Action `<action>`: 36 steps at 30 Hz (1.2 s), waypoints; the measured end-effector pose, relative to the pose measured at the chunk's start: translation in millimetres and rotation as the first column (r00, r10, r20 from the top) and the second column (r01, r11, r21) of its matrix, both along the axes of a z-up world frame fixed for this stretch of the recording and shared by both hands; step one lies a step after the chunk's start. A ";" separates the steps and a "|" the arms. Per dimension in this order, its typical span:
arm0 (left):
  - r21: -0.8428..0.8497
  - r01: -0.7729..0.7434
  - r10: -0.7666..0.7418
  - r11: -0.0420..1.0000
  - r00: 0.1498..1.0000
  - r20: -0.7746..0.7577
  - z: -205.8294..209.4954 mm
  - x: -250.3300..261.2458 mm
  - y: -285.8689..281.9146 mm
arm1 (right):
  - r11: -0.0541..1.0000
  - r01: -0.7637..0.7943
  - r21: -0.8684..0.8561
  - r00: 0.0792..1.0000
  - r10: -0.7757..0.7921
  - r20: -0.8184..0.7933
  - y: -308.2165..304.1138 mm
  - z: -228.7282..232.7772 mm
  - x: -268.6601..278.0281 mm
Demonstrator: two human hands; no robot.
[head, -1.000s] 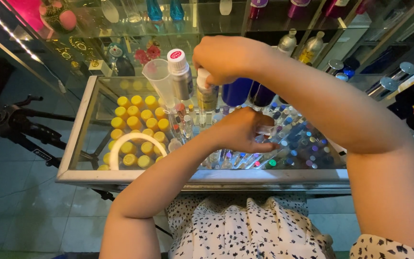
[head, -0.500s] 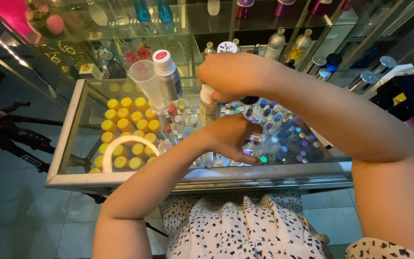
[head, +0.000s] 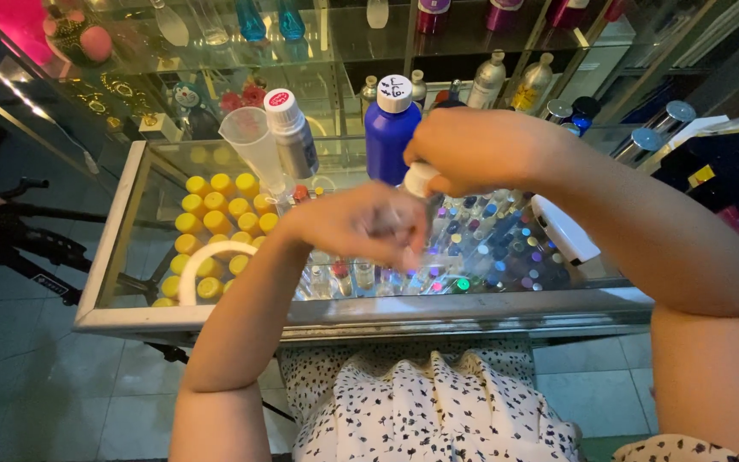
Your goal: Filling small perfume bottles with liquid using a syringe and then capping them on a glass counter.
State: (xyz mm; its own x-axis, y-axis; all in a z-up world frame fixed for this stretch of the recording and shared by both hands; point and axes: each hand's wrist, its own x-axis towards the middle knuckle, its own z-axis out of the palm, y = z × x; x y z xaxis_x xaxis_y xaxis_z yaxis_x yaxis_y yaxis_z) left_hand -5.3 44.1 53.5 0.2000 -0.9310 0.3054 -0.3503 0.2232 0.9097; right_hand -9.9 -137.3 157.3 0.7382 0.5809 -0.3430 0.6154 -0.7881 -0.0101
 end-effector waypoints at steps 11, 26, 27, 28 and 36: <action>-0.186 -0.788 0.809 0.587 0.577 0.107 -25.8 41.3 3.4 | 0.992 0.103 0.071 0.994 -0.105 0.020 -43.0 -0.9 -15.9; -0.021 -0.936 0.927 0.351 0.344 0.152 -17.4 45.3 11.1 | 0.976 -0.050 0.213 0.988 0.017 0.152 -87.0 -36.2 -6.6; 0.017 -0.944 0.934 0.330 0.330 0.138 -12.2 41.5 9.4 | 0.974 -0.036 0.222 0.989 0.003 0.145 -87.6 -35.5 -7.6; 0.018 -0.943 0.934 0.331 0.330 0.137 -11.8 41.2 9.2 | 0.975 -0.035 0.222 0.990 0.003 0.144 -88.6 -35.9 -6.8; -0.386 -0.878 0.952 0.282 0.207 0.224 -16.5 46.1 13.1 | 0.959 -0.102 0.264 0.985 0.060 0.162 -94.7 -42.5 -3.6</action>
